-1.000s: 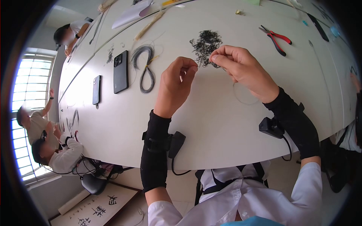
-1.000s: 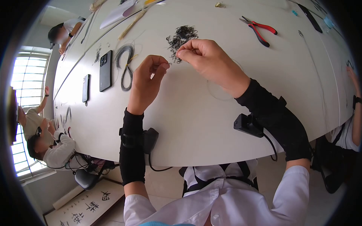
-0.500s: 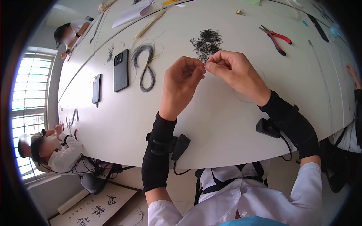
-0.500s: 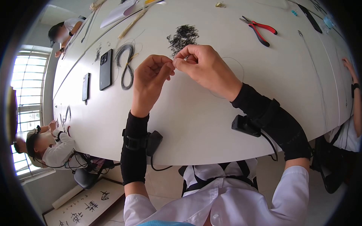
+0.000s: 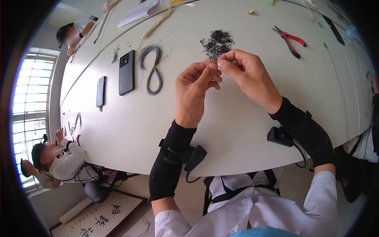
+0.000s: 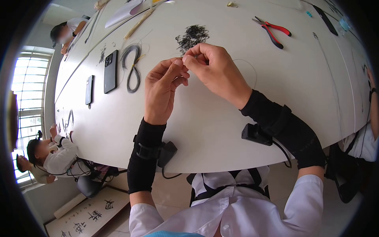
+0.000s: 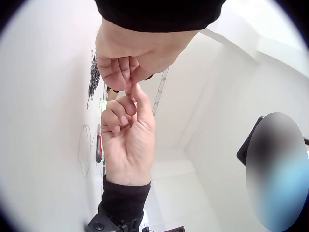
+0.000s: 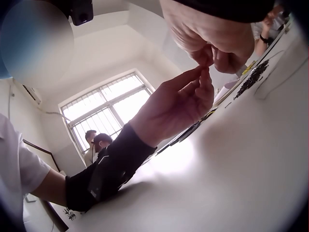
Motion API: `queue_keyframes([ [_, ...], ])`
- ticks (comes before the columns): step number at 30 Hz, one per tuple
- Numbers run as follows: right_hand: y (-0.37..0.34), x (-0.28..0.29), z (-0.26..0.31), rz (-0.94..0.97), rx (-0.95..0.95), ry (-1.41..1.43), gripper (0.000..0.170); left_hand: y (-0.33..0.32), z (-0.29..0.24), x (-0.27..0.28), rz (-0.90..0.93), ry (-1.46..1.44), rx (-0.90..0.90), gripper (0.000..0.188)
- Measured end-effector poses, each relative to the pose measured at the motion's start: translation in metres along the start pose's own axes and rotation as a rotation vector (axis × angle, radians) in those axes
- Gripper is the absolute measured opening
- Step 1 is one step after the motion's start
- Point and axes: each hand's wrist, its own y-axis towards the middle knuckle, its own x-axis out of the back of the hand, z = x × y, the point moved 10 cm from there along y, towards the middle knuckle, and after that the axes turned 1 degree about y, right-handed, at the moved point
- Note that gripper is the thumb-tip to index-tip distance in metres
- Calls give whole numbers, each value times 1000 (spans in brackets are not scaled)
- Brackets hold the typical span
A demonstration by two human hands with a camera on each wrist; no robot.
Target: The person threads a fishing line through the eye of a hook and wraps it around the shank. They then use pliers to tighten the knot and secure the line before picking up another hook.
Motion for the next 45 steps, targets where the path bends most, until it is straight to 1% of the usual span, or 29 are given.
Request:
queue_keyframes([
  [3,0,-1,-2,8,6,-11,24,-1,2,0,-20,-21,31,15],
  [5,0,-2,-1,14,14,-7,26,-1,4,1,-2,-47,42,15],
  [8,-2,-4,3,39,-46,-4,29,0,3,1,16,-67,38,16],
  [11,-4,-4,6,63,-47,-53,32,0,2,0,17,-79,35,16],
  [18,-6,-7,0,86,-92,-46,28,-1,1,0,19,-70,29,16],
  [24,-7,-8,-3,96,-111,-55,28,0,4,2,11,-7,57,17],
  [29,-8,-8,-3,112,-124,-68,27,0,1,0,5,56,37,17],
  [33,-7,-8,-3,117,-84,-94,26,0,0,-1,25,78,24,18],
  [35,-7,-9,-3,120,-59,-97,26,0,-1,-1,8,86,7,21],
  [38,-9,-9,-2,146,-132,-127,25,2,-3,0,9,106,-11,23],
  [44,-8,-8,-3,156,-153,-164,22,-1,-10,0,23,228,-8,23],
  [45,-5,-4,7,116,-43,-222,21,-1,-11,0,22,253,-9,23],
])
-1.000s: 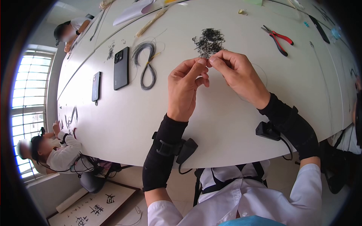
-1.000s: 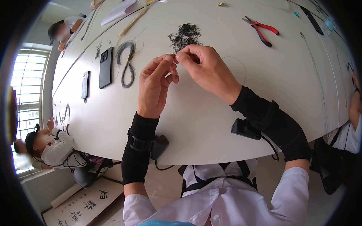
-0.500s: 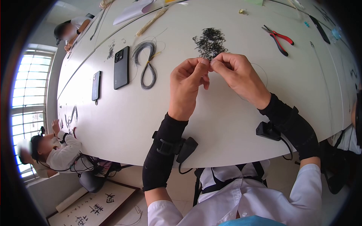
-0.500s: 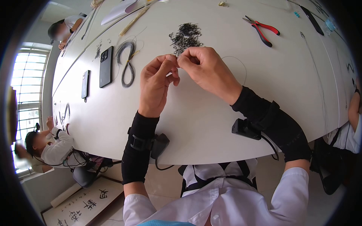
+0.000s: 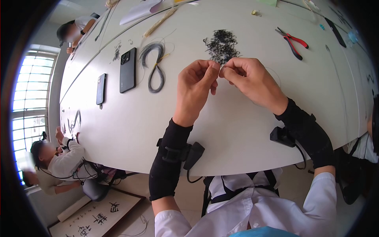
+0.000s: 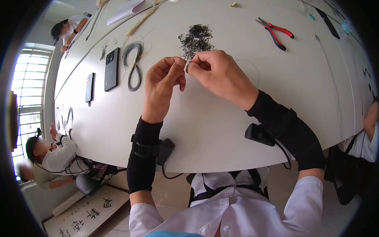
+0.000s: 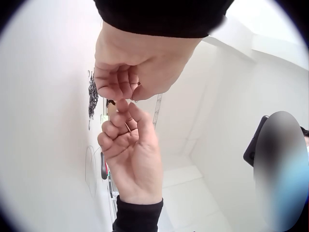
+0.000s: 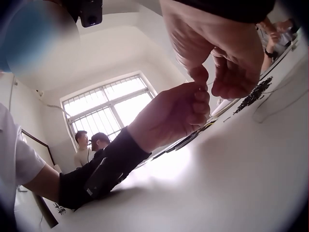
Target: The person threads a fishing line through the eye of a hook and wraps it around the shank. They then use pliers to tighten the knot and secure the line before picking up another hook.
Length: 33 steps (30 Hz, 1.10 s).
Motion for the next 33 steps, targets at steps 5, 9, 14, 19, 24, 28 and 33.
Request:
queue_keyframes([
  [5,1,24,40,-105,355,-273,22,-2,-9,0,55,178,-4,23],
  [9,5,17,39,54,317,-147,19,-3,-10,-5,115,285,15,23],
  [14,4,6,37,216,193,-129,17,-4,-6,-7,157,296,36,26],
  [19,2,5,42,158,293,-196,17,-3,-6,-8,187,277,38,25],
  [24,2,8,42,106,346,-219,17,-2,-11,-5,143,152,-16,25],
  [28,2,11,41,50,380,-194,17,-2,-13,-6,140,76,-34,25],
  [33,3,11,41,46,364,-175,18,-3,-8,-8,157,16,-2,22],
])
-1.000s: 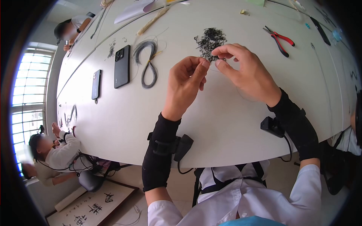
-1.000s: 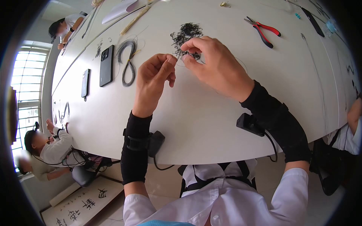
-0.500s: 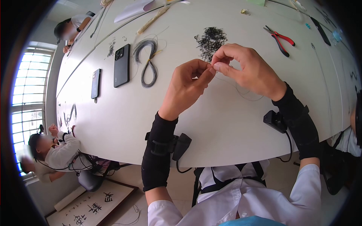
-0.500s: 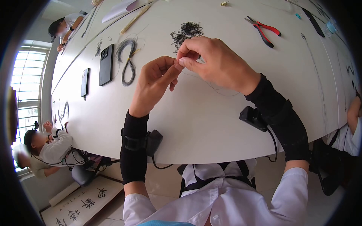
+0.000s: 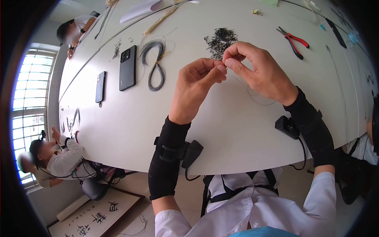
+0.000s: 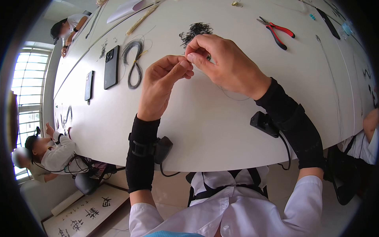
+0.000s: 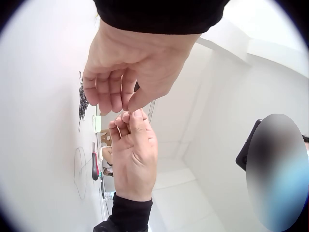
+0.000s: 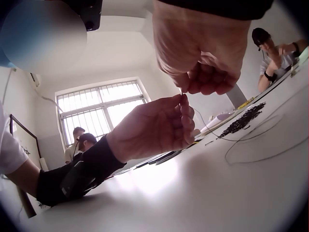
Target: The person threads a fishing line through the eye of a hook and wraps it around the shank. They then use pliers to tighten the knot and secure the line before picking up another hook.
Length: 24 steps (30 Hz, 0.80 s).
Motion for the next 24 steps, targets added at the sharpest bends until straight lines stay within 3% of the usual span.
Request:
queue_keyframes([
  [5,1,-1,-3,-33,-9,63,25,0,4,1,13,-46,13,19],
  [8,-5,-4,-16,132,-326,-4,29,1,3,6,-8,-63,-15,18],
  [11,-13,-19,-18,320,-416,-65,29,2,1,8,-11,-118,-49,17],
  [15,-16,-17,-21,283,-503,-32,25,1,-8,5,5,-325,-57,15],
  [18,-15,-15,-22,274,-507,36,24,1,-11,1,128,-377,-80,15],
  [24,-12,-2,-32,99,-480,215,20,-4,-14,3,96,-367,-51,12],
])
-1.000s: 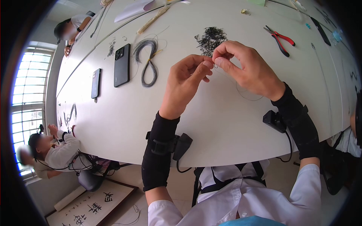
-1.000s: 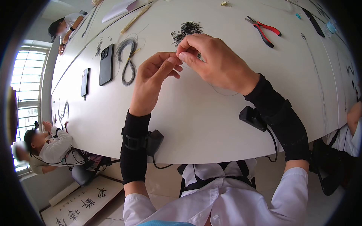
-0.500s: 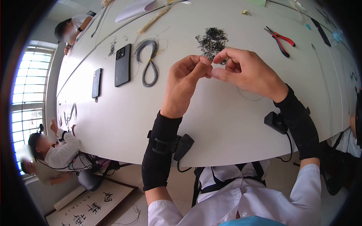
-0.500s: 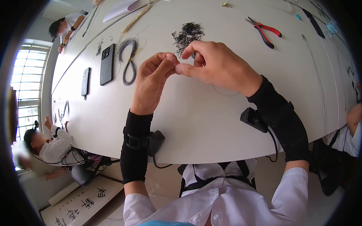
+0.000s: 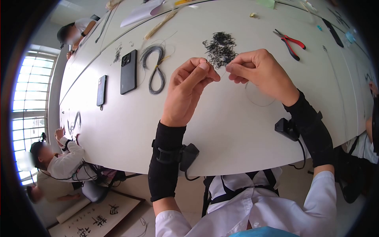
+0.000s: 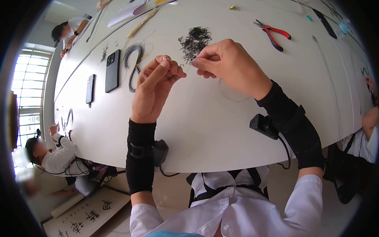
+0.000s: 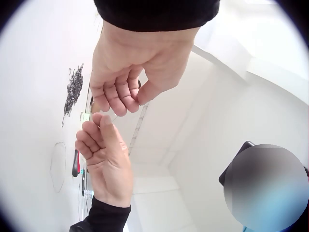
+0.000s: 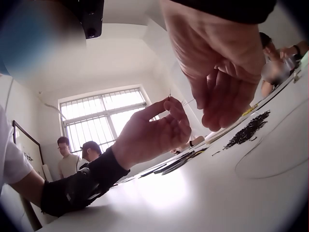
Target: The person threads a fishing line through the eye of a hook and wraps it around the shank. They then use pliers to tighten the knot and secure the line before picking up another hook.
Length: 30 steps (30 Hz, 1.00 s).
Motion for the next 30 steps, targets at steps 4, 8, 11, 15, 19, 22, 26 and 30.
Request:
queue_keyframes([
  [4,-7,12,16,32,41,491,25,-15,-4,-1,13,158,85,13],
  [8,-16,41,13,-50,99,885,27,-37,-7,19,-11,338,158,15],
  [11,-24,82,9,-141,201,837,26,-56,-18,45,-44,431,186,15],
  [15,-33,117,-14,-305,174,899,21,-76,-35,85,-119,536,174,14],
  [19,-39,134,-23,-449,140,840,20,-85,-50,106,-159,647,211,19],
  [22,-43,138,-25,-512,112,809,22,-82,-57,115,-150,696,200,15],
  [26,-42,116,-20,-447,39,591,23,-68,-60,87,-143,728,130,15],
  [30,-34,45,12,-135,133,241,24,-41,-56,16,-28,849,-68,21],
])
